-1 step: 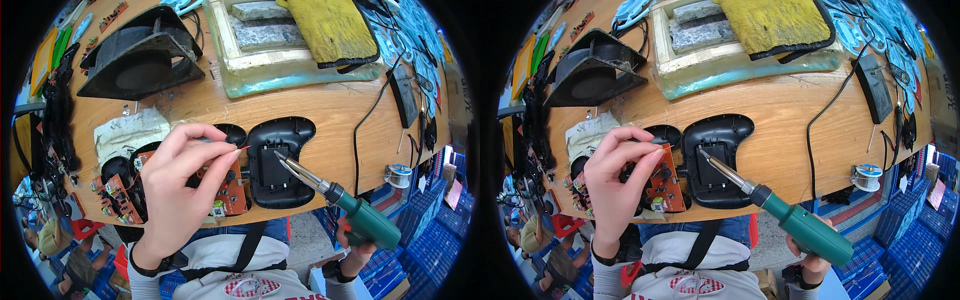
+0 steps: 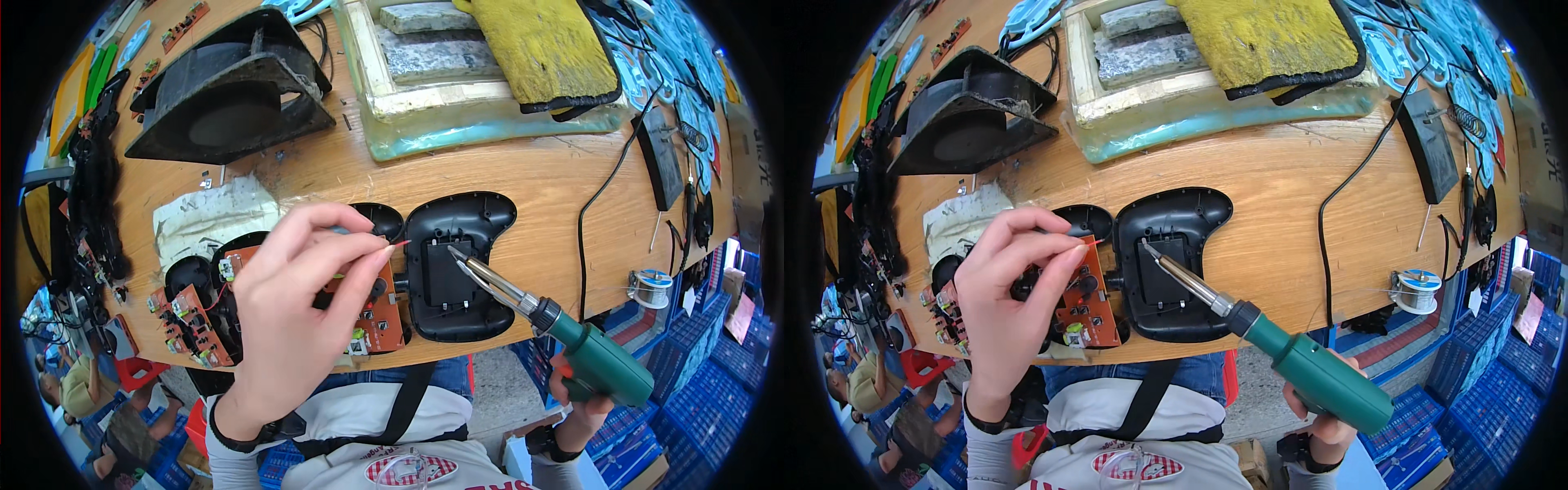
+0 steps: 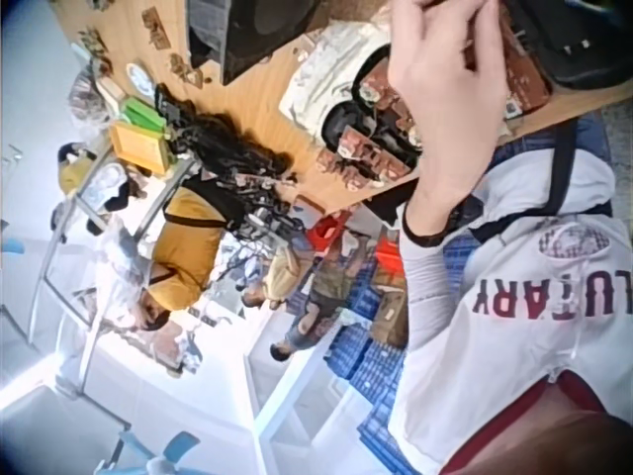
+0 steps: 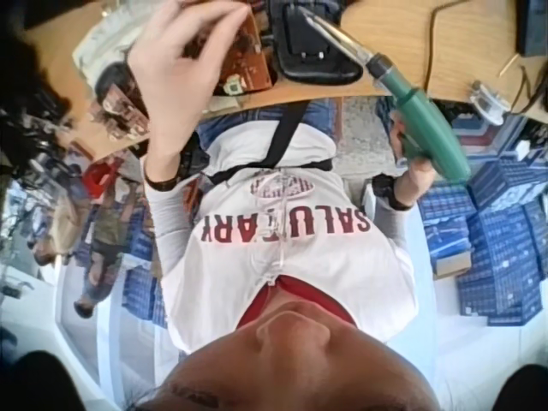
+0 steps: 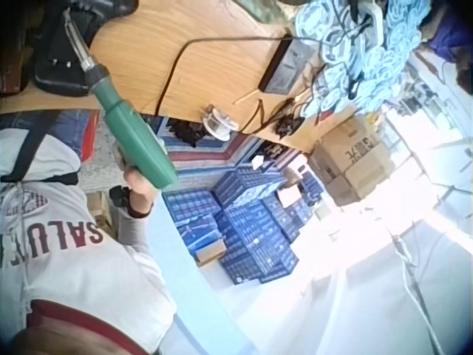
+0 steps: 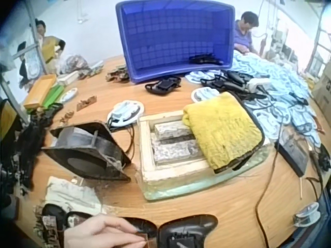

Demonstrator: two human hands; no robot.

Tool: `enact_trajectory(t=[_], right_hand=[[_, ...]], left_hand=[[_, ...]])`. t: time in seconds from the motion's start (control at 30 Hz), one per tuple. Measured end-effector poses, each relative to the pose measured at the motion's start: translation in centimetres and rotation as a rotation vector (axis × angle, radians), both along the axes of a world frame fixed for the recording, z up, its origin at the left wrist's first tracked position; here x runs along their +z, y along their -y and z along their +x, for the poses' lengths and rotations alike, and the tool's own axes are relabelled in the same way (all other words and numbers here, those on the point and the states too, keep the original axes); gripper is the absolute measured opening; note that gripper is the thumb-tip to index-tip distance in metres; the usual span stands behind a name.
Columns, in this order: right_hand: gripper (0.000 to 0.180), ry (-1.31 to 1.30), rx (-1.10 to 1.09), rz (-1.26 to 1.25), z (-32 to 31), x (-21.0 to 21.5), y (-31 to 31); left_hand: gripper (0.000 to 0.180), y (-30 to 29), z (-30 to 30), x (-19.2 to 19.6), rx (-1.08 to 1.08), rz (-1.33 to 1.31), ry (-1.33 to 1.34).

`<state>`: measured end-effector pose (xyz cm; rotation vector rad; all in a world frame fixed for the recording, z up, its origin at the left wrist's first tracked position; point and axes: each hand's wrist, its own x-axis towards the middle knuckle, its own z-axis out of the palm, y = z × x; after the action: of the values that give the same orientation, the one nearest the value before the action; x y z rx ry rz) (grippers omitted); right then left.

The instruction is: Soldering wires and assembling components into plastic game controller shells at a factory workbench.

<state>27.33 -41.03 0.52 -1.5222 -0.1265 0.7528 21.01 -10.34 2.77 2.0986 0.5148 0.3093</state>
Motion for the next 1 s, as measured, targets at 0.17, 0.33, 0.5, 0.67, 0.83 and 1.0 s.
enact_trajectory(t=[0.17, 0.33, 0.5, 0.67, 0.83, 1.0], right_hand=[[0.085, -0.092, -0.043, 0.012, 0.1, -0.3, -0.1], [0.091, -0.101, -0.011, 0.023, 0.0, -0.4, 0.3], [0.091, -0.074, -0.013, -0.015, 0.1, -0.4, 0.1], [0.084, 0.033, -0.021, -0.138, 0.1, 0.0, -0.1], [0.080, 0.084, 0.033, -0.145, 0.2, 0.2, -0.5], [0.079, 0.269, 0.125, -0.245, 0.7, 0.5, -1.2]], left_hand=[[0.006, 0.4, 0.5, -0.7, -0.075, 0.076, -0.029], [0.006, 0.5, 0.8, -1.1, -0.110, 0.090, -0.034], [0.009, 0.5, 1.1, -1.3, -0.167, 0.175, -0.045], [0.013, 0.6, 1.6, -1.8, -0.238, 0.345, 0.004], [0.010, 0.8, 1.9, -2.0, -0.233, 0.413, -0.028], [0.011, 0.7, 1.9, -2.4, -0.224, 0.409, -0.003]])
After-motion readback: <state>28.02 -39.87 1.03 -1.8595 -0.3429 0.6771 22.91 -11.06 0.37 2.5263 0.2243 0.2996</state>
